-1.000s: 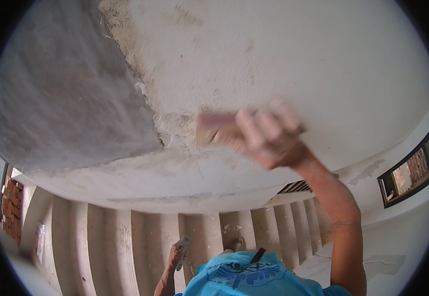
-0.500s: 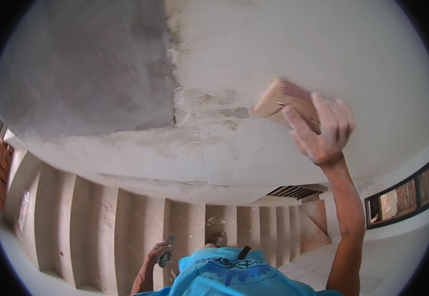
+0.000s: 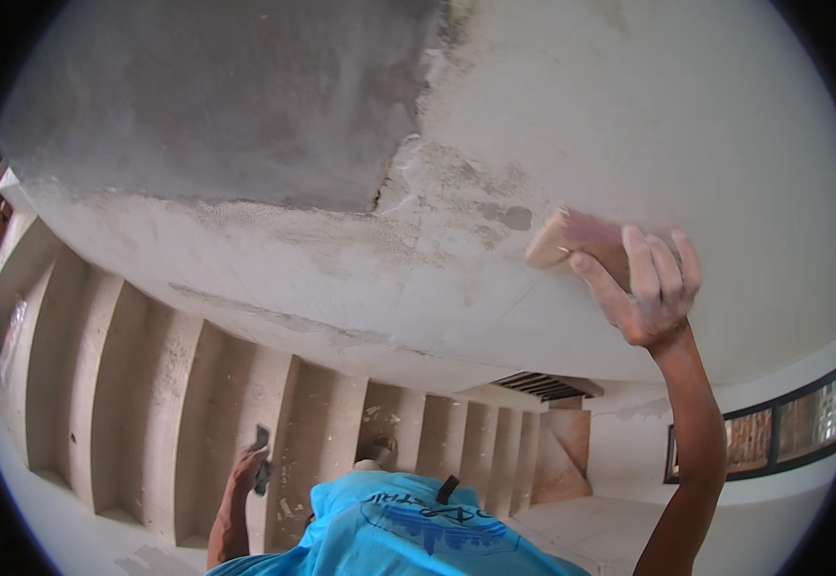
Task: The person uses a trowel and a wooden float to apply and smooth plaster on the walls and ceiling of a stairwell. They work on the curved ceiling surface and the vertical wall sections adjacent to the stairs, moving up and down the steps to reach different areas.
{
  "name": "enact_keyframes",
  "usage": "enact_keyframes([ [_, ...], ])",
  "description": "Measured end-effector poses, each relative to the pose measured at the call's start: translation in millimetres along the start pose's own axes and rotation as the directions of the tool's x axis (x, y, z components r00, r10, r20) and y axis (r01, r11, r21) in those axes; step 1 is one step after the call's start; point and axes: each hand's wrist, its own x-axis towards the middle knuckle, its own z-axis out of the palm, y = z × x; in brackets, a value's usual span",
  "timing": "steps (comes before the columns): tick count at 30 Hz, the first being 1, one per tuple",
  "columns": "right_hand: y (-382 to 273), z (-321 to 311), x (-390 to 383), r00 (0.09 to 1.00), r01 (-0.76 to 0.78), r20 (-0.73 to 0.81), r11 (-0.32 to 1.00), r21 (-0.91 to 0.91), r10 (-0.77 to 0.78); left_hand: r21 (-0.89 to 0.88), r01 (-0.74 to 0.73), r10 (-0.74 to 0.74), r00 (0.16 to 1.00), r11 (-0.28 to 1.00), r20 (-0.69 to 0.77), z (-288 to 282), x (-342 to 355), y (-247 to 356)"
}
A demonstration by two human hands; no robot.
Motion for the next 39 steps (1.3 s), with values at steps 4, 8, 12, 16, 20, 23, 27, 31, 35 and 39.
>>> enact_keyframes([
  [4, -34.2, 21.0, 53.0, 0.997, 0.025, -0.070, 0.995, 0.097, -0.018, 0.048, -0.025, 0.023, 0.999, 0.999, 0.043, -5.2, 5.5, -32.8],
  [8, -74.2, 44.6, 89.9, 0.984, -0.010, -0.172, 0.987, 0.161, 0.038, 0.142, -0.245, 0.216, 0.957, 0.959, 0.192, 15.7, 35.1, 15.6],
  [12, -14.9, 16.6, 38.8, 0.996, 0.089, -0.022, 0.992, 0.090, -0.088, 0.034, -0.337, 0.329, 0.933, 0.941, 0.147, 14.0, 23.9, 18.6],
  [16, 5.7, 7.3, 23.0, 0.999, 0.052, -0.019, 0.994, 0.101, -0.050, -0.021, -0.044, 0.045, 0.999, 0.999, 0.031, 5.9, 4.6, -8.1],
  [20, -72.6, 45.2, 84.6, 0.982, 0.033, -0.186, 0.995, 0.096, -0.014, 0.146, -0.296, 0.257, 0.937, 0.944, 0.238, 25.1, 48.0, 12.5],
  [23, -87.3, 45.3, 84.1, 0.994, 0.081, -0.091, 0.979, 0.189, -0.065, 0.083, -0.380, 0.333, 0.881, 0.921, 0.337, 65.9, 52.9, 69.9],
  [27, -6.7, 20.8, 38.9, 0.998, 0.063, -0.026, 0.986, 0.154, -0.060, 0.020, -0.559, 0.529, 0.795, 0.829, 0.296, 47.4, 43.8, 53.3],
  [31, 10.5, 13.5, 54.0, 0.995, -0.039, -0.087, 0.997, 0.074, 0.046, 0.013, -0.136, 0.132, 0.979, 0.991, 0.158, -1.4, 58.3, -58.5],
  [35, -95.4, 41.1, 48.9, 0.996, -0.069, -0.041, 0.950, 0.304, 0.085, 0.087, -0.159, 0.135, 0.962, 0.983, 0.238, 50.8, 32.2, -13.6],
  [39, -133.2, 49.4, 36.3, 0.985, 0.159, -0.113, 0.928, 0.336, -0.128, 0.003, -0.296, 0.285, 0.920, 0.955, 0.269, 61.4, 25.2, 5.9],
])
